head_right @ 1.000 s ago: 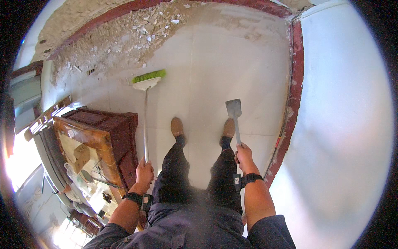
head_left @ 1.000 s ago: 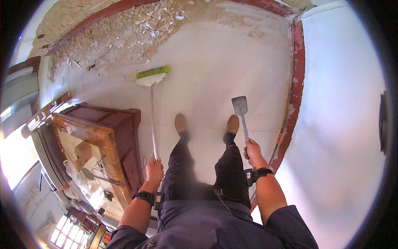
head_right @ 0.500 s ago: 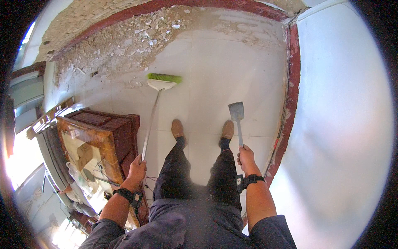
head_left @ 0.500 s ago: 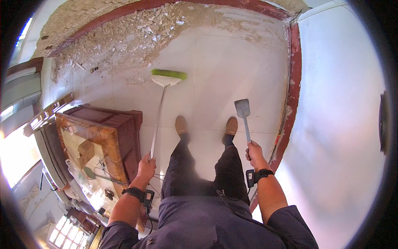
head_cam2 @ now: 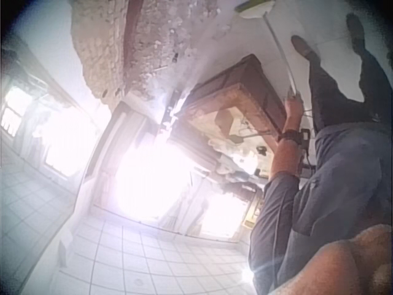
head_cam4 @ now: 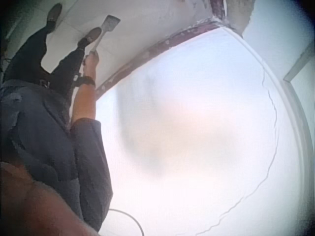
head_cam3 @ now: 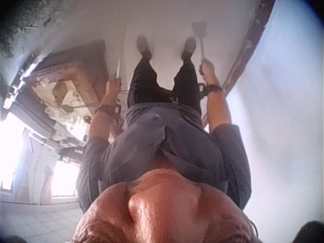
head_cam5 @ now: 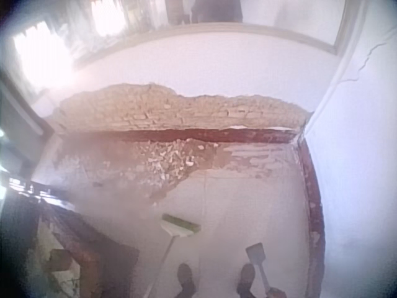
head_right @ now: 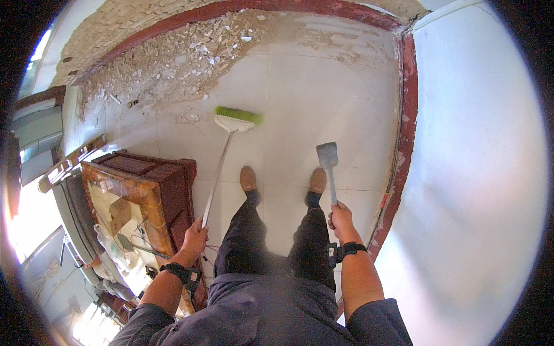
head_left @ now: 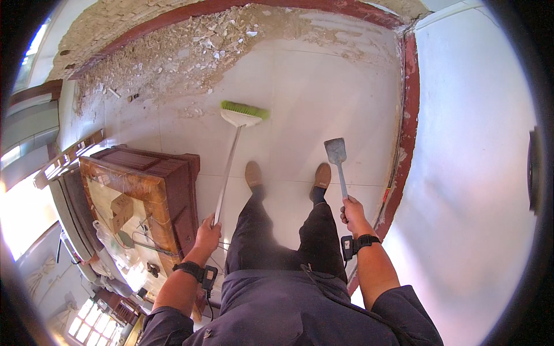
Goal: The person scrapes loose debris from a damaged section of a white wall using a scraper and a brush. They move along the base of the wall, clearing away plaster fragments from the floor and the wall surface.
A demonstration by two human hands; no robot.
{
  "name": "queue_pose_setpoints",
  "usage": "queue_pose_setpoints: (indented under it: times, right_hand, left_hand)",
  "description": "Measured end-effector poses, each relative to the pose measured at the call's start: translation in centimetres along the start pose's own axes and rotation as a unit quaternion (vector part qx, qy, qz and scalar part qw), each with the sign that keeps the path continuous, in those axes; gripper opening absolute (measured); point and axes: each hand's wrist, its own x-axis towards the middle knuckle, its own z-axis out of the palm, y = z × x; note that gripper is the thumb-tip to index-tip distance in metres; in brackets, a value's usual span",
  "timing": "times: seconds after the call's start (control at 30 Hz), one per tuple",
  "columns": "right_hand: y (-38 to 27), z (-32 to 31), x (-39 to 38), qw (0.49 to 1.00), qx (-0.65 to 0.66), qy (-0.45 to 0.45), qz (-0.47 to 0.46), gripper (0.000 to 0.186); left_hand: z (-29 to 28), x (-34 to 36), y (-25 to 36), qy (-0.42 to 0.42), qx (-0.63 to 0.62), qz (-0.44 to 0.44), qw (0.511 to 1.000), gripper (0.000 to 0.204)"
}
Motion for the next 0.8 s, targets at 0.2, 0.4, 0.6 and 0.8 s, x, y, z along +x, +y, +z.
queue_pose_setpoints:
  times: [0.2,0.4,0.6,0.8]
  right_hand:
    - [0.3,0.0,-0.1,1.0,-0.007,0.002,-0.009,0.031]
    - [0.5,-0.5,0.0,1.0,0.002,-0.003,-0.003,0.03]
    - [0.9,-0.9,-0.9,1.0,0.007,0.001,-0.011,0.03]
    - [1.9,-3.3,-1.4,1.0,0.014,0.004,-0.022,0.029]
  left_hand:
    - [0.2,-0.5,0.6,-0.005,0.004,-0.001,1.0,0.051]
    - [0.5,-1.0,1.4,-0.014,0.001,-0.009,1.0,0.05]
    - [0.5,-1.3,1.2,-0.009,-0.031,0.021,0.999,0.047]
    - [-0.3,-1.6,2.2,-0.02,0.032,0.047,0.998,0.044]
